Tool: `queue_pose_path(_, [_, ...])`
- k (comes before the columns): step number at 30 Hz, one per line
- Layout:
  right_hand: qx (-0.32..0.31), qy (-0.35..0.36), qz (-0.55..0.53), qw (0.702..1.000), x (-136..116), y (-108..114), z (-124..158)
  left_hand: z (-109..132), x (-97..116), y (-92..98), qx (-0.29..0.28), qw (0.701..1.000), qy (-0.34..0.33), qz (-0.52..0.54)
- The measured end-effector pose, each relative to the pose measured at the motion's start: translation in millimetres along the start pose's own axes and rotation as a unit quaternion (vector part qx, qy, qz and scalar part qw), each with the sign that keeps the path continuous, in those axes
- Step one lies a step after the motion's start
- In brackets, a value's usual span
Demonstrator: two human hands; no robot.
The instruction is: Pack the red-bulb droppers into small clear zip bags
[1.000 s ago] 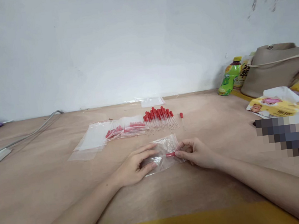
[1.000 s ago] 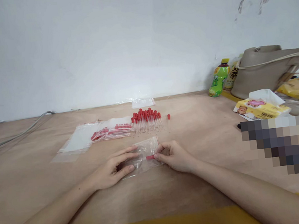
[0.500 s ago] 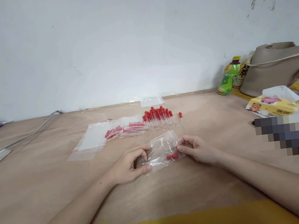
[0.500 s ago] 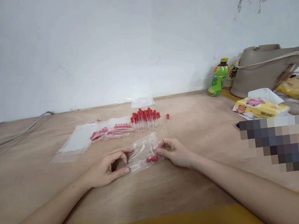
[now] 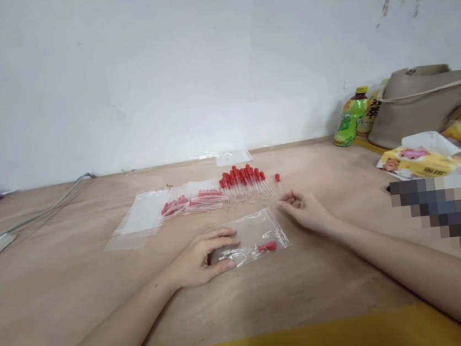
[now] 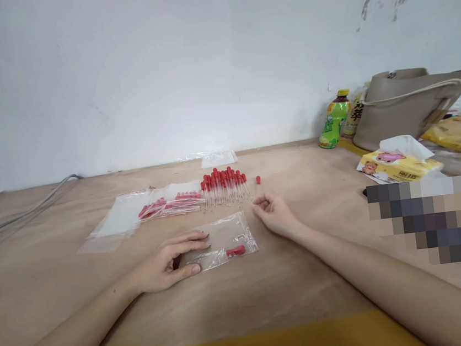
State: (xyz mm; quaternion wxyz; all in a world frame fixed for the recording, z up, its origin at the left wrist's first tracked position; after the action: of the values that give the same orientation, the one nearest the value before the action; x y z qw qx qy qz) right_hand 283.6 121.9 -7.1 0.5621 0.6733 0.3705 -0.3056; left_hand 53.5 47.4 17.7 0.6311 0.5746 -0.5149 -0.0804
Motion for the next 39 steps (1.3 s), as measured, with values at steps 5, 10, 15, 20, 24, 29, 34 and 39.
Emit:
queue_pose_path(5, [0.062,-0.036,0.231,0.97,14,22,-58,0,0,-3.2,-0.011,0.999,-0.015,-0.026])
queue_pose_path(10, [0.015,-0.102,0.285,0.953,14,16,-90,0,-2,-4.0,-0.016,0.999,-0.009,-0.03])
queue_pose_path(15, [0.003,-0.089,0.23,0.969,7,24,-81,0,-1,-4.2,-0.02,0.999,-0.015,-0.035])
queue_pose_path(20, [0.036,-0.068,-0.14,0.987,4,18,-29,-1,0,-3.6,-0.019,0.999,-0.01,-0.038])
queue_pose_path(24, [0.063,-0.073,-0.254,0.962,3,4,6,-2,1,-3.2,-0.02,0.999,-0.013,-0.04])
queue_pose_path(29, [0.011,-0.117,-0.341,0.933,3,-11,24,-1,4,-2.0,-0.016,0.999,-0.016,-0.04])
queue_pose_path(34, [-0.148,-0.117,-0.297,0.936,4,-17,28,-2,5,-1.5,-0.008,0.999,-0.018,-0.034])
queue_pose_path(39, [-0.283,-0.022,-0.12,0.951,-5,-19,31,-2,5,-1.3,-0.004,0.999,-0.021,-0.034])
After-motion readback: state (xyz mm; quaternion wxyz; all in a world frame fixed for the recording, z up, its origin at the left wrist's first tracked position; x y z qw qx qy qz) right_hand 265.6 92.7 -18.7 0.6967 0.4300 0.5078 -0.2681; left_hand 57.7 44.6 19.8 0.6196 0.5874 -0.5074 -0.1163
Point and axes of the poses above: each hand's wrist, its own z-axis away from the middle knuckle, its own y-axis out of the back of the hand, x = y × z, the point moved 8 cm from there along -z, towards the middle knuckle, and after that the axes turned 5 degrees about z, right-handed, at the moved point
